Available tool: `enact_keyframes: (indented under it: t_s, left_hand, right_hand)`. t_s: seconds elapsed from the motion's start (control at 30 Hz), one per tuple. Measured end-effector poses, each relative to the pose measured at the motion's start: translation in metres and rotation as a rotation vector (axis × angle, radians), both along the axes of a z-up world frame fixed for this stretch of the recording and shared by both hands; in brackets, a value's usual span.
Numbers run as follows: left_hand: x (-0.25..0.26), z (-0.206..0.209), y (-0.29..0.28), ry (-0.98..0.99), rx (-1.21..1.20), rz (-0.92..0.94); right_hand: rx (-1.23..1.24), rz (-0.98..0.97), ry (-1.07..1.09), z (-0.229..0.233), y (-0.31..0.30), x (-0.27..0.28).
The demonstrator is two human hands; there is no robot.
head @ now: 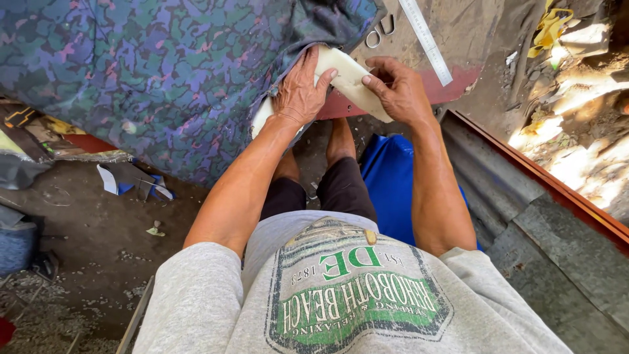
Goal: Fitting and trimming foam padding onto a chair frame using scissors and adhesive
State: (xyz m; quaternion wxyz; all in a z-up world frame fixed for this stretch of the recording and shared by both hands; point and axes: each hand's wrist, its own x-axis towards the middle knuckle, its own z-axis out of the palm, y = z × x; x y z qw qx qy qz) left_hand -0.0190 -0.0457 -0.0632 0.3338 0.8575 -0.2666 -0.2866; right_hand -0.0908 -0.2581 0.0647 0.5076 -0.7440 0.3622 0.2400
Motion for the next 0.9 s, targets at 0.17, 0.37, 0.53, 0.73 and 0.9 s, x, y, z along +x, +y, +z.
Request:
enact_keyframes:
  t_s: [0.17, 0.37, 0.53, 0.73, 0.9]
  left_hand:
    - [0.0, -0.003, -0.001, -0.054, 0.063, -0.009]
    - [-0.001, -0.007, -0.002, 0.012, 0.101, 0.011]
    - [0.001, 0.006, 0.002, 0.059, 0.039, 0.024]
    - [0.002, 0.005, -0.003, 0.011, 0.005, 0.018]
    - [0.008, 0.009, 0.0, -0.067, -0.006, -0.029]
  right_hand:
    - [0.095, 0.223, -0.112, -0.012, -0.021, 0.003]
    - [-0.149, 0.026, -0.043, -0.134, -0.059, -0.013]
    - [-0.667, 0.358, -0.289, -0.199, -0.046, -0.012]
    - [-0.586, 0.302, -0.163, -0.208, -0.074, 0.003]
    - [-0.506, 0.372, -0.032, -0.181, -0.073, -0.002]
